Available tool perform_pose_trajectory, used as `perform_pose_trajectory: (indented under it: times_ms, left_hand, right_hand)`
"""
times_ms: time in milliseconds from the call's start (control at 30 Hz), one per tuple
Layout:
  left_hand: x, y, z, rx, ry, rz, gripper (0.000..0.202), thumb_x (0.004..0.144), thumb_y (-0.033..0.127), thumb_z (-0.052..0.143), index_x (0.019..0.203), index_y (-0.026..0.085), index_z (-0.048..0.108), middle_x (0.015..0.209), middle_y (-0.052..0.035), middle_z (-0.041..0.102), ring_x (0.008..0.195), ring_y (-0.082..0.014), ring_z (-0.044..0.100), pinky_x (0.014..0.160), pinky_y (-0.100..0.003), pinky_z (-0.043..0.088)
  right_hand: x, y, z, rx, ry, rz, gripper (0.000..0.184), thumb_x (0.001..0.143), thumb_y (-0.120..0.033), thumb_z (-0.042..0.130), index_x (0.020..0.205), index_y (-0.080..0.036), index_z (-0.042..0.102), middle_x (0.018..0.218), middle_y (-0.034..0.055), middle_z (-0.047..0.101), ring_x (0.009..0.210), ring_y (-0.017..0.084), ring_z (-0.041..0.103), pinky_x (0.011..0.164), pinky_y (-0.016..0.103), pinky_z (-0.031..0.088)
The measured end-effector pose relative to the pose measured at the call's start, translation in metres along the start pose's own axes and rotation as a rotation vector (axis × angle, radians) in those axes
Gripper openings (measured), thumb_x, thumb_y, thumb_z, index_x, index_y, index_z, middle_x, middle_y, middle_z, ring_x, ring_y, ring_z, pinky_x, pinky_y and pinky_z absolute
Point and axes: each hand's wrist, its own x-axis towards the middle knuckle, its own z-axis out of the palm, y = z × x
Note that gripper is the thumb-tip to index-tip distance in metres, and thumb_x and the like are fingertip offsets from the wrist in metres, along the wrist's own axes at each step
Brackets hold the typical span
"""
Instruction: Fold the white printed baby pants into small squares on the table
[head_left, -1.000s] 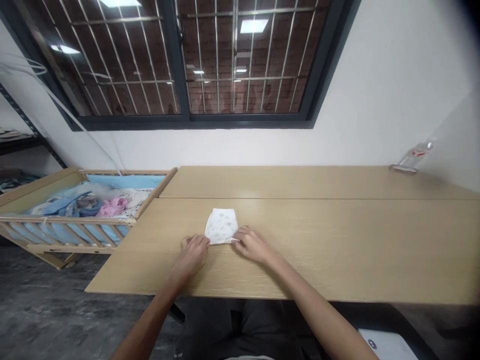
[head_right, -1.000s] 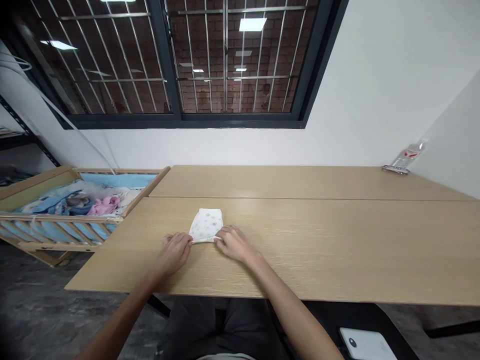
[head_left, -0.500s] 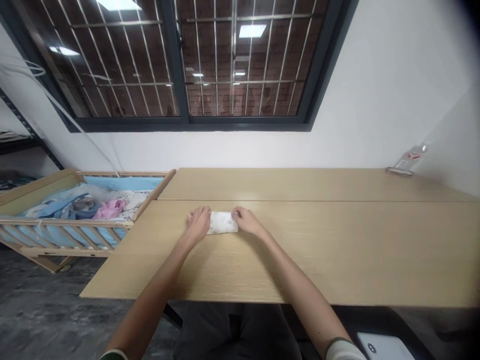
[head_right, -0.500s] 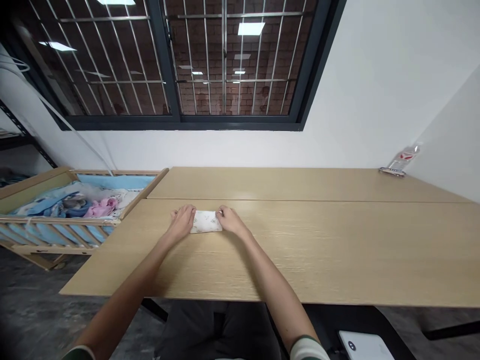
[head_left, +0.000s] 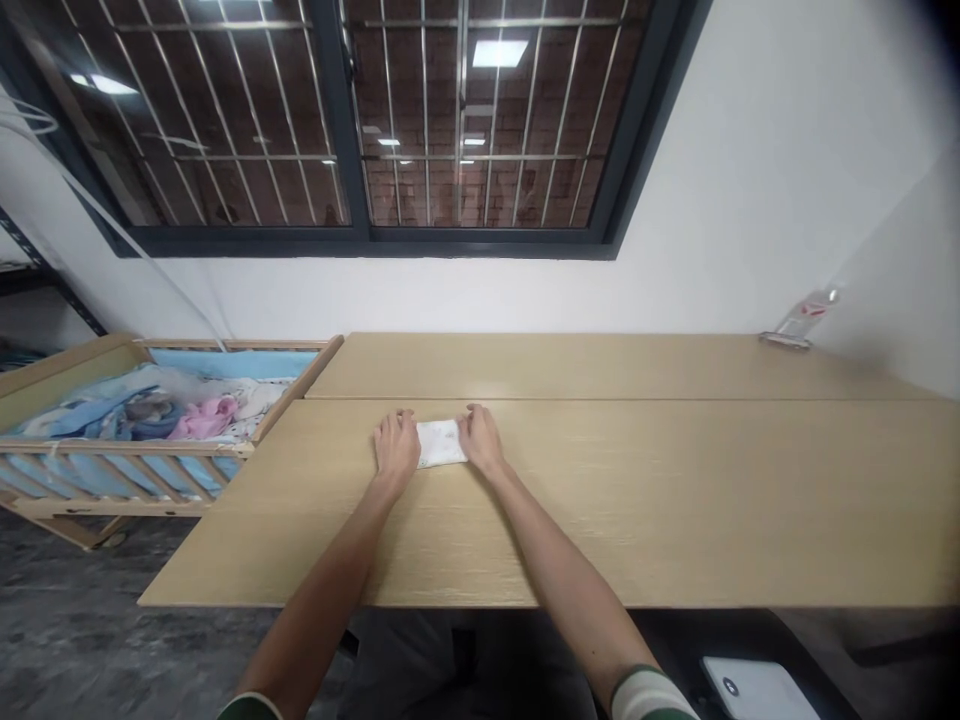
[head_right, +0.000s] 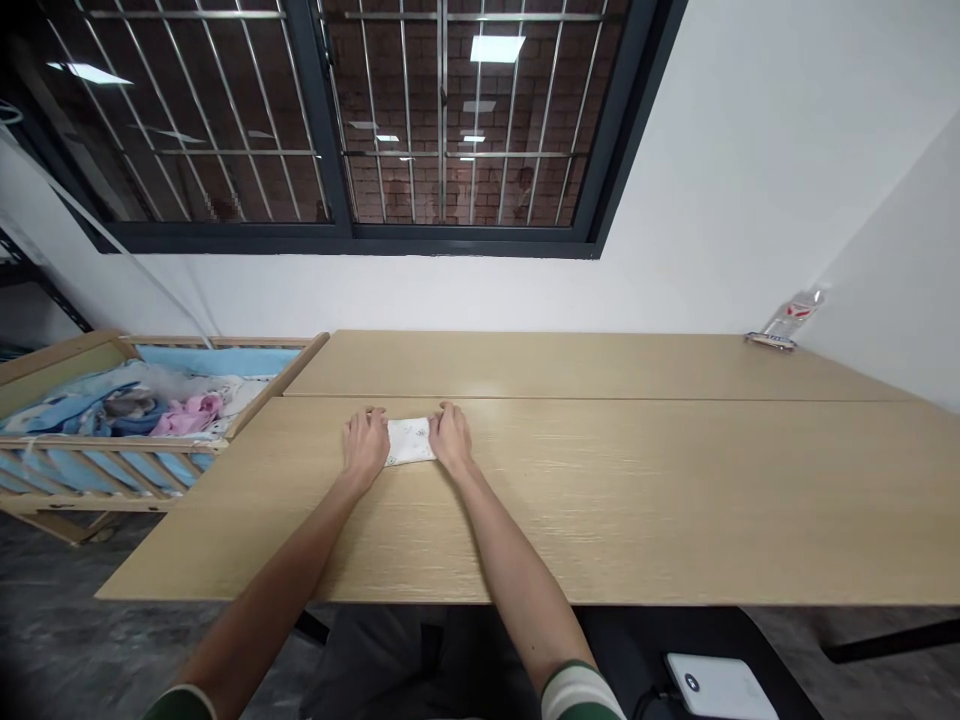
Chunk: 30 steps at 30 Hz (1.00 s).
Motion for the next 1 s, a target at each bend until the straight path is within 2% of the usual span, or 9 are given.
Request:
perform_pose_trajectory:
  times_ms: [67, 100, 200, 300, 400, 500, 600, 767, 1000]
  left_hand:
    - [-0.003, 0.005, -0.003, -0.042, 0.044, 0.042, 0.047, 0.103, 0.031, 0.030, 0.142, 0.011, 0.046, 0.145, -0.0214, 0.052, 0.134, -0.0311, 0.049, 0.110, -0.047, 0.039]
    - [-0.004, 0.008, -0.003, -0.060, 0.059, 0.061, 0.050, 0.103, 0.033, 0.030, 0.147, 0.010, 0.039, 0.150, -0.0210, 0.047, 0.139, -0.0295, 0.046, 0.113, -0.045, 0.037]
    - [-0.010, 0.015, 0.002, -0.139, 0.076, 0.144, 0.059, 0.103, 0.036, 0.031, 0.154, 0.008, 0.026, 0.160, -0.0205, 0.036, 0.149, -0.0269, 0.034, 0.120, -0.043, 0.033]
    - [-0.015, 0.017, 0.011, -0.245, 0.013, 0.256, 0.062, 0.103, 0.040, 0.028, 0.157, 0.009, 0.020, 0.165, -0.0189, 0.028, 0.156, -0.0263, 0.022, 0.125, -0.047, 0.028]
    - [-0.020, 0.016, 0.020, -0.269, -0.092, 0.286, 0.063, 0.104, 0.041, 0.022, 0.158, 0.010, 0.020, 0.167, -0.0178, 0.027, 0.157, -0.0244, 0.020, 0.126, -0.047, 0.026]
    - [-0.024, 0.013, 0.028, -0.247, -0.148, 0.272, 0.065, 0.104, 0.045, 0.022, 0.157, 0.007, 0.023, 0.165, -0.0201, 0.031, 0.156, -0.0256, 0.024, 0.126, -0.046, 0.027]
    - [-0.026, 0.008, 0.033, -0.218, -0.188, 0.251, 0.067, 0.104, 0.049, 0.022, 0.159, 0.010, 0.023, 0.166, -0.0189, 0.030, 0.156, -0.0267, 0.022, 0.127, -0.048, 0.023]
    - [-0.025, 0.000, 0.037, -0.157, -0.218, 0.202, 0.071, 0.104, 0.053, 0.017, 0.160, 0.011, 0.021, 0.167, -0.0173, 0.026, 0.158, -0.0267, 0.016, 0.129, -0.049, 0.016]
    - [-0.027, -0.017, 0.036, -0.082, -0.199, 0.144, 0.078, 0.102, 0.058, 0.015, 0.159, 0.005, 0.021, 0.168, -0.0227, 0.021, 0.158, -0.0312, 0.012, 0.127, -0.051, 0.017]
  right_hand:
    - [-0.005, -0.008, -0.005, -0.066, 0.064, -0.112, 0.041, 0.103, -0.027, 0.036, 0.136, -0.011, 0.054, 0.130, 0.0205, 0.062, 0.123, 0.029, 0.056, 0.108, 0.042, 0.041]
    - [-0.008, -0.014, -0.006, -0.091, 0.053, -0.183, 0.042, 0.103, -0.025, 0.034, 0.138, -0.010, 0.054, 0.134, 0.0207, 0.060, 0.127, 0.030, 0.052, 0.112, 0.044, 0.037]
    - [-0.017, -0.028, -0.002, -0.130, -0.079, -0.382, 0.048, 0.103, -0.025, 0.034, 0.145, -0.009, 0.050, 0.146, 0.0200, 0.054, 0.141, 0.029, 0.042, 0.120, 0.045, 0.028]
    - [-0.022, -0.035, 0.008, -0.156, -0.210, -0.487, 0.056, 0.102, -0.027, 0.038, 0.155, -0.010, 0.040, 0.159, 0.0172, 0.043, 0.150, 0.029, 0.031, 0.124, 0.046, 0.022]
    - [-0.026, -0.033, 0.017, -0.179, -0.277, -0.502, 0.064, 0.099, -0.029, 0.043, 0.160, -0.013, 0.031, 0.162, 0.0154, 0.038, 0.152, 0.028, 0.030, 0.125, 0.045, 0.021]
    - [-0.028, -0.027, 0.021, -0.195, -0.307, -0.500, 0.067, 0.097, -0.029, 0.047, 0.159, -0.008, 0.033, 0.161, 0.0185, 0.040, 0.151, 0.029, 0.031, 0.127, 0.045, 0.018]
    - [-0.029, -0.023, 0.023, -0.199, -0.326, -0.497, 0.070, 0.096, -0.030, 0.049, 0.159, -0.007, 0.032, 0.161, 0.0192, 0.038, 0.152, 0.031, 0.029, 0.127, 0.046, 0.016]
    - [-0.028, -0.022, 0.027, -0.225, -0.331, -0.500, 0.068, 0.097, -0.031, 0.047, 0.159, -0.006, 0.032, 0.164, 0.0183, 0.034, 0.153, 0.030, 0.028, 0.128, 0.045, 0.015]
    - [-0.031, -0.019, 0.024, -0.236, -0.269, -0.413, 0.060, 0.103, -0.029, 0.031, 0.156, -0.002, 0.037, 0.163, 0.0194, 0.035, 0.155, 0.029, 0.024, 0.127, 0.046, 0.016]
